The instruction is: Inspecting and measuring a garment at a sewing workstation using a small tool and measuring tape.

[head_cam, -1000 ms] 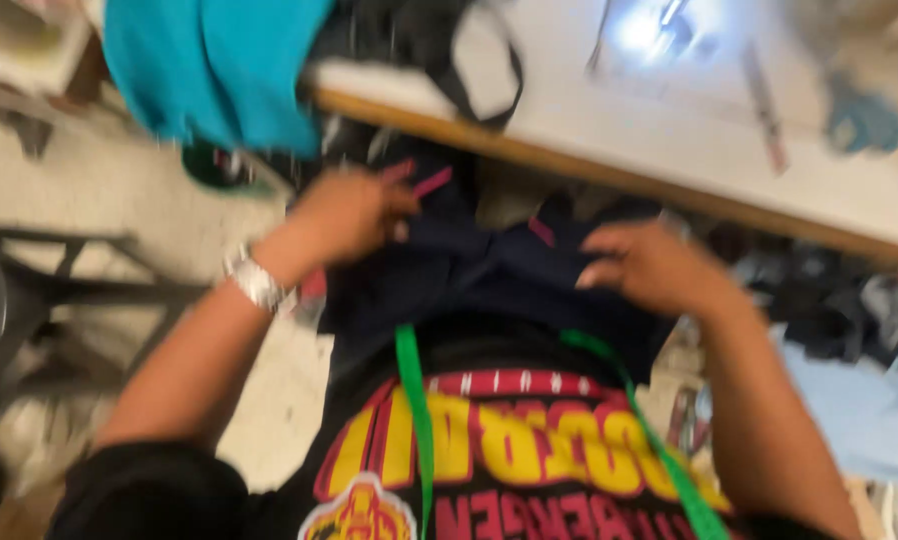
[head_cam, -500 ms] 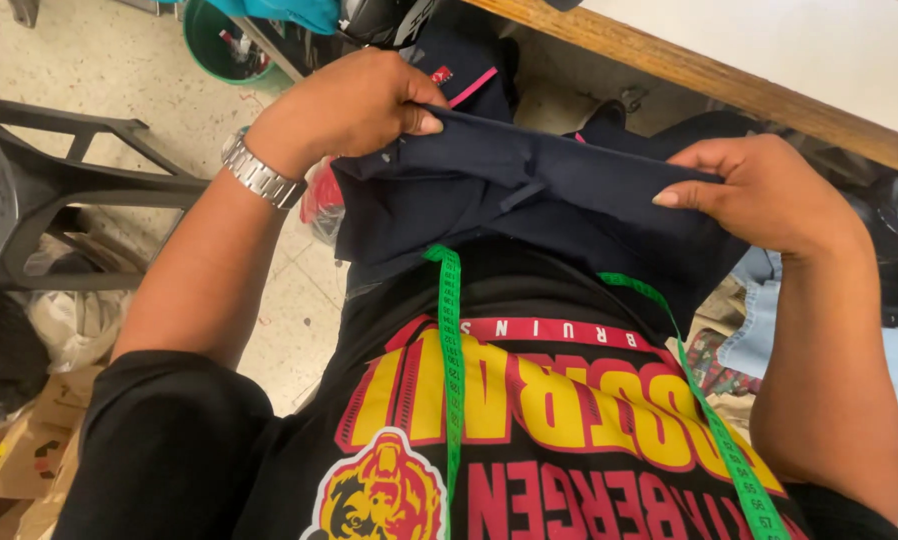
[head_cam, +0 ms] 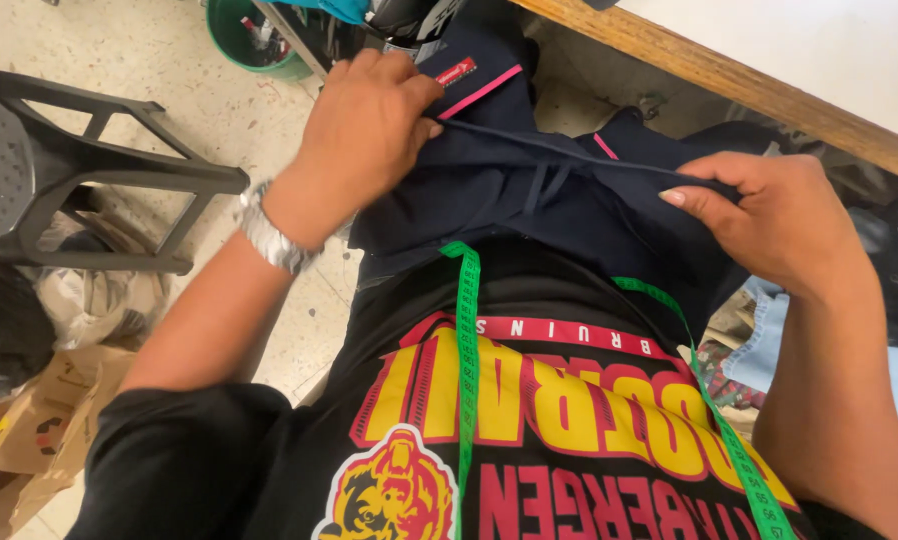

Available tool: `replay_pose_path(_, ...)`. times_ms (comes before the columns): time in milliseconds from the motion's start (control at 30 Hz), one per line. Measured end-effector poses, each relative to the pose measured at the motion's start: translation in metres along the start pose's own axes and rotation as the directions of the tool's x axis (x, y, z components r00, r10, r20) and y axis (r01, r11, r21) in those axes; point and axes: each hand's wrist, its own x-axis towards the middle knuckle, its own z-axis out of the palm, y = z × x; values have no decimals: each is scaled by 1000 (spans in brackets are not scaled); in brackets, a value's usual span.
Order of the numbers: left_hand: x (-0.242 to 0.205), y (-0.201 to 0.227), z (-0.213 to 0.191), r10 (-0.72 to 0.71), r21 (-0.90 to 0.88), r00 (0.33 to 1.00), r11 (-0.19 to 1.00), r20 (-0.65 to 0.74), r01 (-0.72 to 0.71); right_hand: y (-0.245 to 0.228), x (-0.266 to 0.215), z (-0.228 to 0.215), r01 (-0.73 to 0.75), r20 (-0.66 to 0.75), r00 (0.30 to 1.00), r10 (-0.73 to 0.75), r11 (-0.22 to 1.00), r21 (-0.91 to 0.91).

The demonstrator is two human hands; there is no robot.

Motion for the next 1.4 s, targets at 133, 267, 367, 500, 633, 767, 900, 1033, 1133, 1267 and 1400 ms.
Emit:
replay_pose_path(133, -23, 79, -31, 9, -318, 976, 945, -216, -79, -17, 0, -2, 91, 14, 996, -91, 994, -67)
replay_pose_path(267, -23, 125, -27, 36, -890, 956, 375, 292, 258, -21, -7, 14, 278, -41, 950, -311, 895, -350)
replay_pose_path(367, -21, 127, -27, 10, -823, 850, 255, 527, 507, -22, -12, 21, 277, -112, 911, -396, 791, -545)
replay_pose_path(500, -28, 120, 1, -114, -735, 739, 86, 664, 673, -29, -21, 20, 221, -146, 897, -418, 708, -671)
replay_pose_path(633, -12, 109, 11, -250, -510, 473, -640, 845, 574, -61, -25, 28, 344, -160, 823, -545, 702, -623)
replay_pose_path(767, 2, 97, 34, -298, -502, 500, -794, 813, 344, -99, -29, 36, 533, -61, 734, -677, 629, -566)
replay_pose_path(900, 22, 92, 11, -511, -587, 400, -804, 761, 91, -116, -28, 49, 691, 93, 695, -713, 627, -360)
replay_pose_path(1033, 17, 74, 14, -556, -730, 647, -683, 521, 1, -116, -19, 61, 641, 18, 752, -658, 725, -251)
replay_pose_path(1133, 17, 83, -43, -508, -747, 790, -658, 344, -98, -123, -8, 72, 659, -11, 733, -680, 714, -236)
replay_pose_path(1267, 27, 87, -84, -432, -857, 898, -490, 82, -158, -160, 2, 66, 665, -184, 692, -698, 716, -213)
replay_pose_path(1400, 31, 86, -125, -359, -940, 933, -304, -38, -155, -188, 19, 64, 618, -328, 665, -671, 741, -263)
